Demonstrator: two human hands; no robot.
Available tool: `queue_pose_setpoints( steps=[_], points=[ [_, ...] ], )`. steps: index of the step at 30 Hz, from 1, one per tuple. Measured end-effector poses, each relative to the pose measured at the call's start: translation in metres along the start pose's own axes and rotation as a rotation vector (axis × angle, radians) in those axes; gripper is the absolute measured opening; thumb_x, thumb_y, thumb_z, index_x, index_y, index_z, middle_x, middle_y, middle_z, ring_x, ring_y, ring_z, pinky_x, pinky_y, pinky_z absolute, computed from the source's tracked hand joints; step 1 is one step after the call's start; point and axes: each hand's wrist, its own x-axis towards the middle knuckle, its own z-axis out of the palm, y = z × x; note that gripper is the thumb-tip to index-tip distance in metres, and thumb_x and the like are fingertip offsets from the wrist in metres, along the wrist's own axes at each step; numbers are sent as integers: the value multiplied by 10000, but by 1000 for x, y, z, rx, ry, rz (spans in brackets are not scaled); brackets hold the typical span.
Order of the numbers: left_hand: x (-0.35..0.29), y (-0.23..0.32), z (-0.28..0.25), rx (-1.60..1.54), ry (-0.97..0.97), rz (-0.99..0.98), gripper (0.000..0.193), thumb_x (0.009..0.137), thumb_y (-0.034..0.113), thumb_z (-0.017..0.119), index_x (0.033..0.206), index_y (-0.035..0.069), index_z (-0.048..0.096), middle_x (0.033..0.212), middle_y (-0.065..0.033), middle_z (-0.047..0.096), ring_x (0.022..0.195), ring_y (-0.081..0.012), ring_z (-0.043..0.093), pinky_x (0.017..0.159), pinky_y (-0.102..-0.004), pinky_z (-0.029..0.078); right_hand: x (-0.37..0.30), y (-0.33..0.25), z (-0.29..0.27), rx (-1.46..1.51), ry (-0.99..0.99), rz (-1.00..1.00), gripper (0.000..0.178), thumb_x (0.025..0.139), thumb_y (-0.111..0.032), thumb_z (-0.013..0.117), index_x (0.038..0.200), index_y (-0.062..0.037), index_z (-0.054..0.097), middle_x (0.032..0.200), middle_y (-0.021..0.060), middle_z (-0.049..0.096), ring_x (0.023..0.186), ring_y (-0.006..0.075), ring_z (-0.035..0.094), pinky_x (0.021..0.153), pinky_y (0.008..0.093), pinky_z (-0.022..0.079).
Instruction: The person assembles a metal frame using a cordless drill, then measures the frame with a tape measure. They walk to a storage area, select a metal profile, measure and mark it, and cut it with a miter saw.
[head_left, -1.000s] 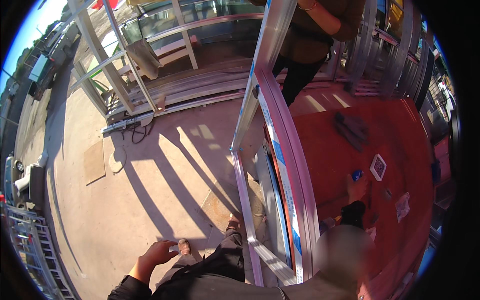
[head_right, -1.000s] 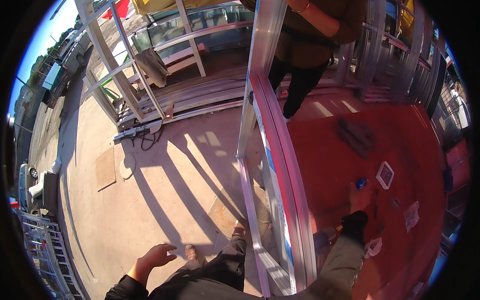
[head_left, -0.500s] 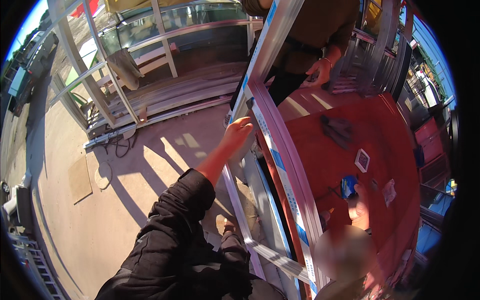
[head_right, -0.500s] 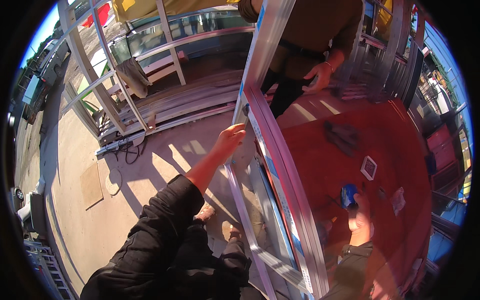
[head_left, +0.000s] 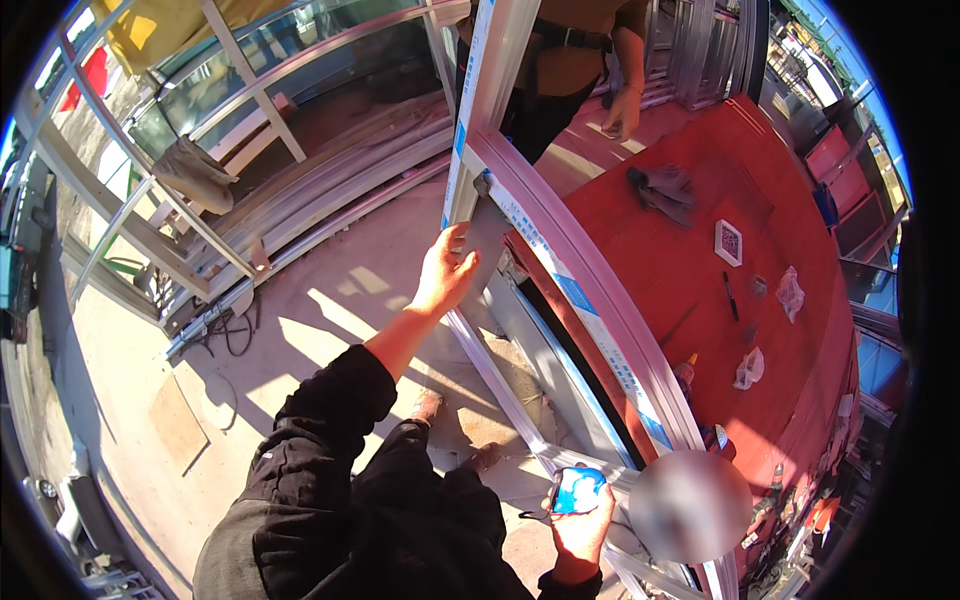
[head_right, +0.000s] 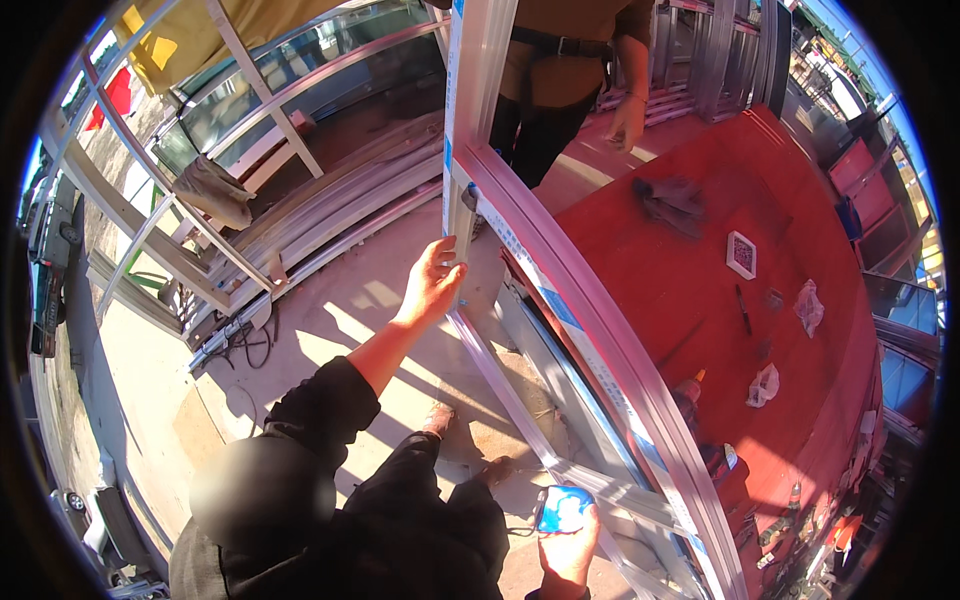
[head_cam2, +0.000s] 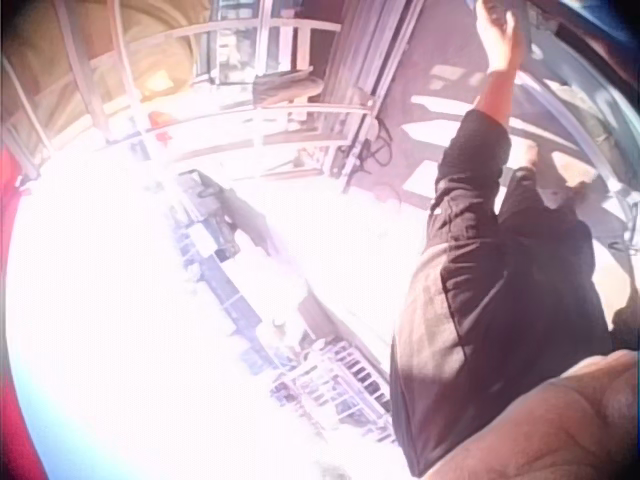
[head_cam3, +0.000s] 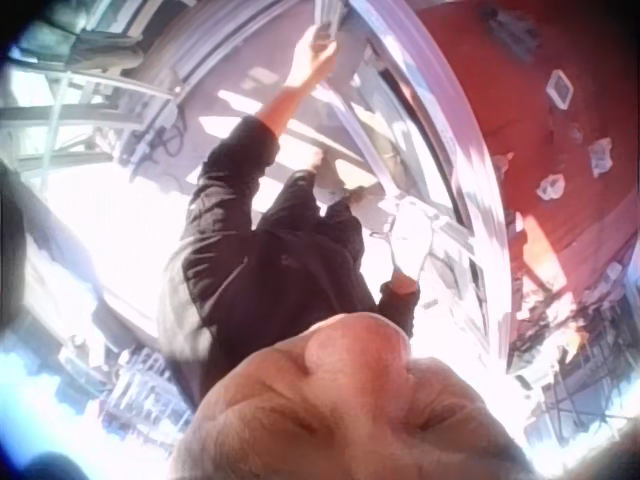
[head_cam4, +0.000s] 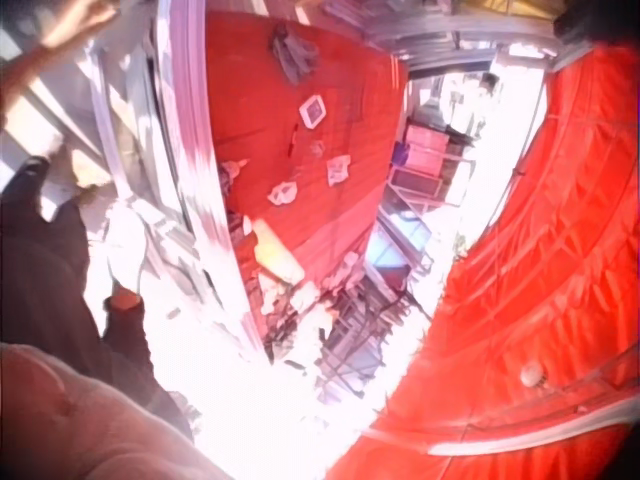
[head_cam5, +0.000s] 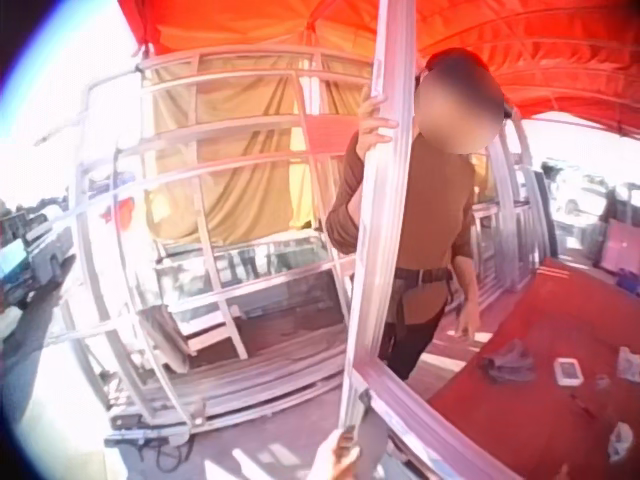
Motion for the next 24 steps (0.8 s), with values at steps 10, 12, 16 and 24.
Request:
queue_pose_setpoints(
  steps=[10, 12, 16, 24],
  points=[
    [154, -34, -7, 347, 226, 264, 485, 898, 320, 677, 1247, 33, 501, 1154, -251, 641, 1108, -434, 603, 915, -473, 473, -7, 81, -62, -188, 178, 260, 555, 926, -598, 453, 1182, -125, 592, 1007, 118, 688, 811, 286, 661, 661, 431, 516],
    [154, -37, -7, 401, 241, 248, 417, 910, 325, 665, 1156, 30, 502, 1092, -258, 648, 1056, -457, 606, 875, -491, 475, -4, 89, -64, -244, 217, 281, 573, 916, -622, 446, 1182, -136, 593, 1016, 111, 689, 816, 287, 657, 680, 437, 511],
    [151, -33, -7, 457, 266, 284, 375, 925, 336, 649, 1068, 24, 499, 1053, -258, 651, 1030, -471, 601, 853, -506, 475, 8, 100, -54, -226, 202, 319, 597, 907, -645, 430, 1204, -153, 592, 1040, 110, 686, 828, 294, 651, 702, 449, 503],
    [166, -54, -6, 462, 236, 342, 438, 904, 358, 654, 1155, 47, 476, 1067, -278, 664, 998, -483, 625, 843, -532, 498, 22, 111, -11, -147, 43, 310, 616, 924, -586, 439, 1243, -75, 566, 1057, 168, 657, 865, 333, 647, 744, 456, 527]
  ],
)
